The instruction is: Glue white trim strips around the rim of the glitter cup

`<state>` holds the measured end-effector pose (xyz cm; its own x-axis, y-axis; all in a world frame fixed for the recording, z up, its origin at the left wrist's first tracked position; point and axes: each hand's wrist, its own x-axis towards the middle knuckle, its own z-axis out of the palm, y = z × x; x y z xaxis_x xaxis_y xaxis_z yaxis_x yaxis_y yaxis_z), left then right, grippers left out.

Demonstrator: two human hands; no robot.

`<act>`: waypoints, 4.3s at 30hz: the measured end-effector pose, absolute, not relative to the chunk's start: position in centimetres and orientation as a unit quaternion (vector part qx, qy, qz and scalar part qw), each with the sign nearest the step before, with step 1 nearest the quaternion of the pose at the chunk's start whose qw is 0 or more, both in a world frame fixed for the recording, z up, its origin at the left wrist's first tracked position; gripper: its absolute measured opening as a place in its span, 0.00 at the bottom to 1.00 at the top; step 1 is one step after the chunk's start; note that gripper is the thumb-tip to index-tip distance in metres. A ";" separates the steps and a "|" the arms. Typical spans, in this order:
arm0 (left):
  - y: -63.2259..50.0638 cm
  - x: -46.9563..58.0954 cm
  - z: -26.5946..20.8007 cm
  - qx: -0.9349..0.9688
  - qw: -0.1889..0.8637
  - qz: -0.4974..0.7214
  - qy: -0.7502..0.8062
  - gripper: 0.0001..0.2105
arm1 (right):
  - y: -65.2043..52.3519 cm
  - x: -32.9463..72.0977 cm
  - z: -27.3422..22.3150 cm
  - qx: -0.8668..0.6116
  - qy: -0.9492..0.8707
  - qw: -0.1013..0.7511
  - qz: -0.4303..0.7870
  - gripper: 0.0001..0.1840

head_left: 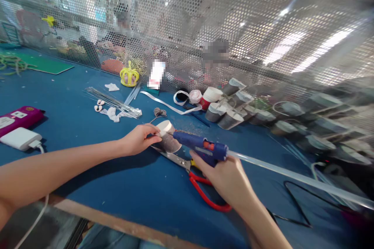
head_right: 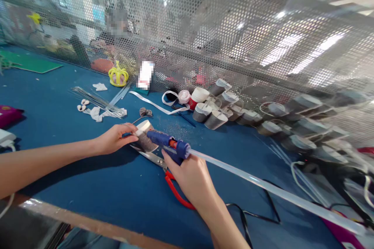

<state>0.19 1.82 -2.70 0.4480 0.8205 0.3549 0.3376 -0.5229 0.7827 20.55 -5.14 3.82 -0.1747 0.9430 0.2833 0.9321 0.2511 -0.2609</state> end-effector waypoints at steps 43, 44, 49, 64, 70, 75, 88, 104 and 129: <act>1.6 -0.1 -1.7 0.827 0.238 0.396 0.320 0.07 | 2.6 24.5 -1.3 -0.762 -0.554 0.289 0.173 0.17; 1.5 -0.1 -1.6 0.829 0.236 0.395 0.318 0.07 | 2.7 24.4 -1.4 -0.766 -0.557 0.281 0.155 0.16; 1.3 -0.2 -1.1 0.832 0.229 0.397 0.312 0.07 | 1.9 23.5 -0.6 -0.748 -0.599 0.285 0.034 0.11; 0.1 -0.1 0.0 0.847 0.258 0.371 0.281 0.07 | -1.9 14.2 4.4 -0.404 -0.860 0.311 0.014 0.03; -0.2 -0.2 0.6 0.808 0.337 0.358 0.325 0.08 | -2.3 15.7 5.2 -0.452 -0.758 0.431 0.187 0.04; -0.5 -0.1 0.8 0.805 0.386 0.338 0.299 0.08 | -2.7 17.6 4.6 -0.498 -0.634 0.502 0.313 0.07; -0.6 -0.1 0.8 0.822 0.414 0.312 0.237 0.07 | -2.6 18.8 2.3 -0.517 -0.568 0.525 0.365 0.11; -0.8 -0.2 1.1 0.819 0.443 0.310 0.194 0.06 | -2.9 18.5 1.7 -0.544 -0.568 0.478 0.391 0.12; -1.5 0.4 1.1 0.807 0.399 0.294 0.321 0.11 | -4.3 16.6 0.6 -0.510 -0.715 0.452 0.156 0.06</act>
